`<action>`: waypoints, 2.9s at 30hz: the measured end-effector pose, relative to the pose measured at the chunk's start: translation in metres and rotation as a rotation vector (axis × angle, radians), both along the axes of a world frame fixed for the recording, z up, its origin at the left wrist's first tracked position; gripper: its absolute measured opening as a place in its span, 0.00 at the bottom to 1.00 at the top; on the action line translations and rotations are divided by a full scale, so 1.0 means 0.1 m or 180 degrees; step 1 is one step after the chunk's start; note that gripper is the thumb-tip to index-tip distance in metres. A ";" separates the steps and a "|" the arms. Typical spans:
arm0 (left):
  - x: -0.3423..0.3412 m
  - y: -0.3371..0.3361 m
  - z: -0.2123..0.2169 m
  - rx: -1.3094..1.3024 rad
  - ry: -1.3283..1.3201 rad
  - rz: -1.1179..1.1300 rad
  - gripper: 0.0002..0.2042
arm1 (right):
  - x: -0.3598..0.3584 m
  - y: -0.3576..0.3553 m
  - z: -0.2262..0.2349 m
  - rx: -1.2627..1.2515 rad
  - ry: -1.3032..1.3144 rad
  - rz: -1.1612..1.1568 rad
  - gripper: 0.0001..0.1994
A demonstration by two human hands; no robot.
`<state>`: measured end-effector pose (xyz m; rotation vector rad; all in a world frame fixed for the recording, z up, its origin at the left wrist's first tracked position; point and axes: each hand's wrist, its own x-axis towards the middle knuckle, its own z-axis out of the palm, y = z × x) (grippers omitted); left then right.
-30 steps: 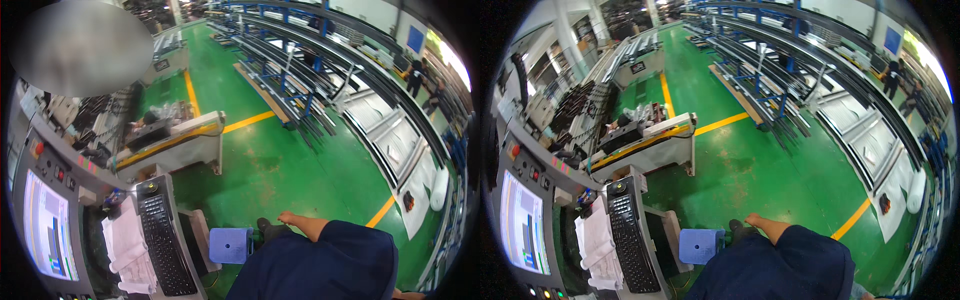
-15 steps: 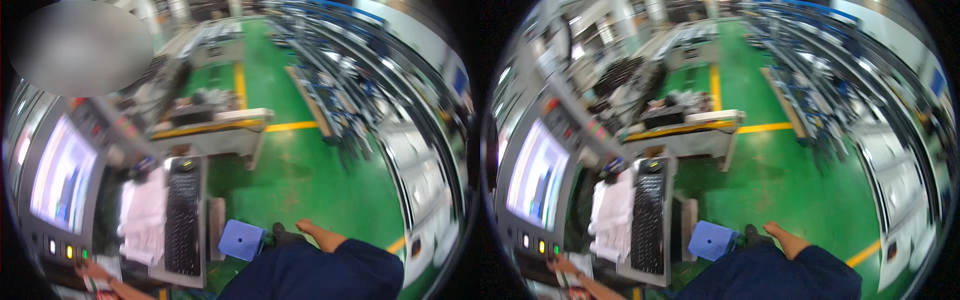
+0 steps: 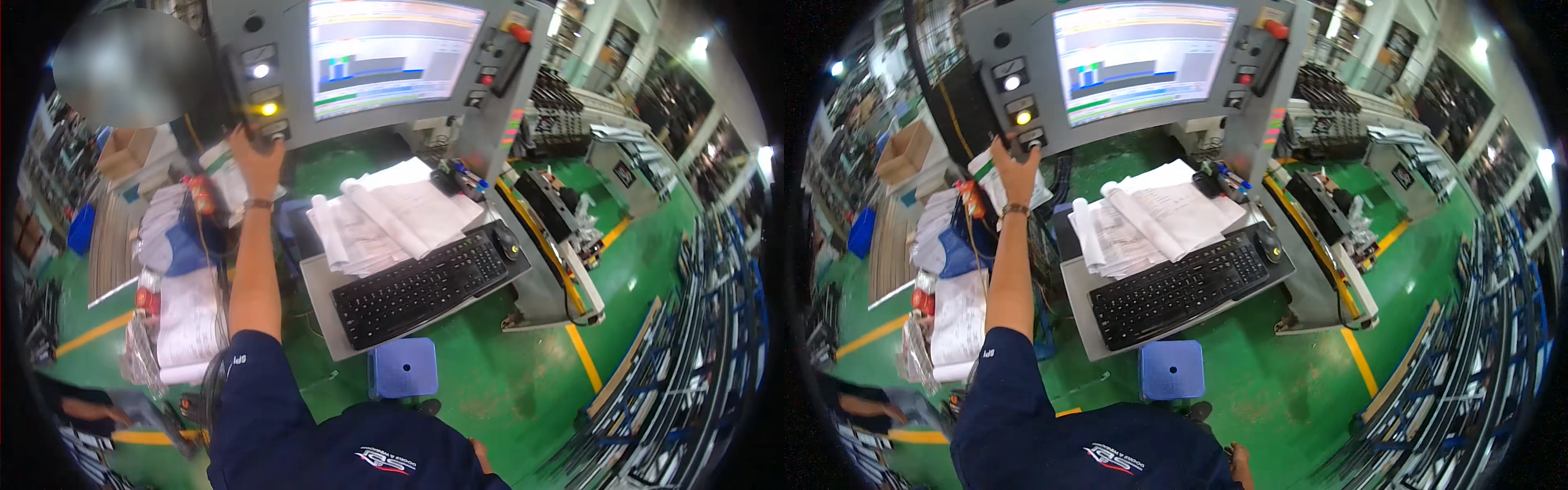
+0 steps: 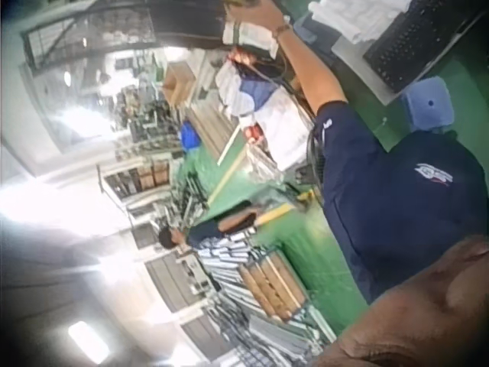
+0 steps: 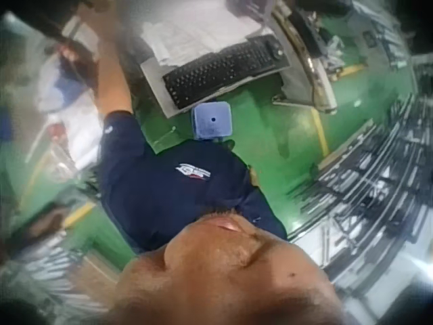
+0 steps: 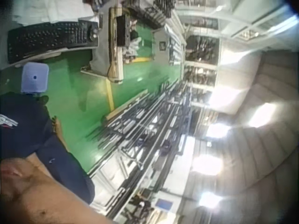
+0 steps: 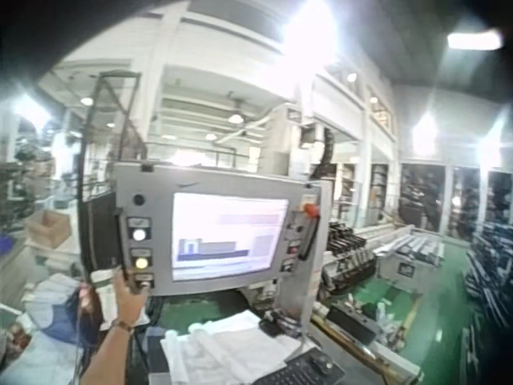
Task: The person operates a computer terminal using a keyboard and mouse, presses a button on the control panel, and places a metal profile onto a machine bed by hand.
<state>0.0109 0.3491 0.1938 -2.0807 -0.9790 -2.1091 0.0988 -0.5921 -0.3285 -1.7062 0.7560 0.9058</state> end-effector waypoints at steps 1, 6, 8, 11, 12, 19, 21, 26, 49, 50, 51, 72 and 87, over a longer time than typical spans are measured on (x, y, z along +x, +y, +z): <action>0.01 -0.05 0.04 0.0034 0.0003 -0.0075 0.36 | 0.03 0.01 -0.04 -0.0013 -0.0007 0.0061 0.25; -0.31 -0.23 0.13 0.0099 -0.0002 -0.0094 0.31 | 0.30 0.77 0.79 0.0021 0.0128 0.0392 0.28; -0.25 -0.26 0.14 0.0035 -0.0172 -0.0171 0.29 | 0.39 0.77 1.02 0.0053 0.0077 0.0355 0.28; -0.15 -0.28 0.12 -0.0018 -0.0183 -0.0215 0.29 | 0.44 0.75 1.03 -0.0036 0.0041 0.0462 0.29; -0.22 -0.28 0.13 -0.0001 -0.0171 -0.0193 0.29 | 0.47 0.80 1.00 -0.0174 0.0027 0.0658 0.30; 0.09 -0.25 0.16 0.0074 -0.0348 -0.0301 0.27 | 0.53 0.05 0.04 0.0451 -0.0397 0.0076 0.33; -0.05 -0.23 0.13 0.0089 -0.0335 -0.0159 0.27 | 0.68 0.00 0.05 0.0408 -0.0114 0.0594 0.31; 0.08 -0.24 0.14 0.0208 -0.0531 -0.0184 0.24 | 0.64 -0.03 0.02 0.0328 -0.0087 0.0276 0.30; -0.02 -0.27 0.12 -0.0020 -0.0286 -0.0192 0.30 | 0.23 0.83 1.50 -0.0321 -0.0104 0.0953 0.29; -0.01 -0.28 0.12 -0.0024 -0.0262 -0.0180 0.30 | 0.21 0.84 1.52 -0.0314 -0.0094 0.0883 0.29; 0.01 -0.28 0.12 -0.0030 -0.0242 -0.0172 0.31 | 0.20 0.82 1.48 -0.0311 -0.0088 0.0808 0.28; -0.01 -0.13 0.04 0.0112 -0.0400 -0.0252 0.27 | 0.34 0.75 1.06 -0.0134 0.0076 0.0448 0.25; 0.03 -0.03 -0.03 -0.0084 -0.0489 -0.0240 0.35 | 0.13 0.67 0.83 -0.0030 0.0025 0.0296 0.23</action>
